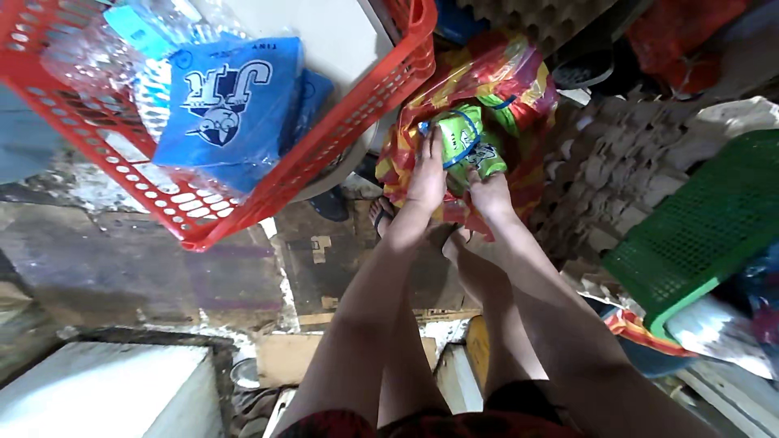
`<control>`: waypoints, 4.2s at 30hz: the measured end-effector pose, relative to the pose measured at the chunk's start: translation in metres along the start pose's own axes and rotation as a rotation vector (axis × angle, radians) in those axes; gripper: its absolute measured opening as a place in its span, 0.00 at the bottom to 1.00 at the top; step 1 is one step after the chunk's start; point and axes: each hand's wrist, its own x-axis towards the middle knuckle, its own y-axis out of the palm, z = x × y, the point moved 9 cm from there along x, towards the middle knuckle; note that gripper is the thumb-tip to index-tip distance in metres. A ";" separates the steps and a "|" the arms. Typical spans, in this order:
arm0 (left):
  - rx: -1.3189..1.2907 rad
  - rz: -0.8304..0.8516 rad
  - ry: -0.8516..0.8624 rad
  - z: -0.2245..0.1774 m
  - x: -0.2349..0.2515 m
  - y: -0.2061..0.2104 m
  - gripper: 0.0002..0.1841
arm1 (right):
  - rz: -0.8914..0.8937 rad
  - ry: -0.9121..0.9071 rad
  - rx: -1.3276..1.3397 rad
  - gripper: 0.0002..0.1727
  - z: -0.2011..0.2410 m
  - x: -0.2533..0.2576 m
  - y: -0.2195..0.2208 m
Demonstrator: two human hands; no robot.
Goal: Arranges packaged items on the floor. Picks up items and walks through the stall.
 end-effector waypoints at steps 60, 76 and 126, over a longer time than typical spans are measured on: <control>0.560 0.308 0.452 0.004 0.082 0.024 0.31 | 0.080 -0.428 -0.984 0.18 0.066 0.031 0.052; 0.532 0.267 0.557 -0.013 0.060 0.048 0.25 | 0.171 -0.136 -0.975 0.15 0.018 0.003 0.024; 0.583 0.453 0.488 -0.006 0.084 0.038 0.21 | 0.131 -0.243 -0.911 0.11 0.009 -0.012 0.024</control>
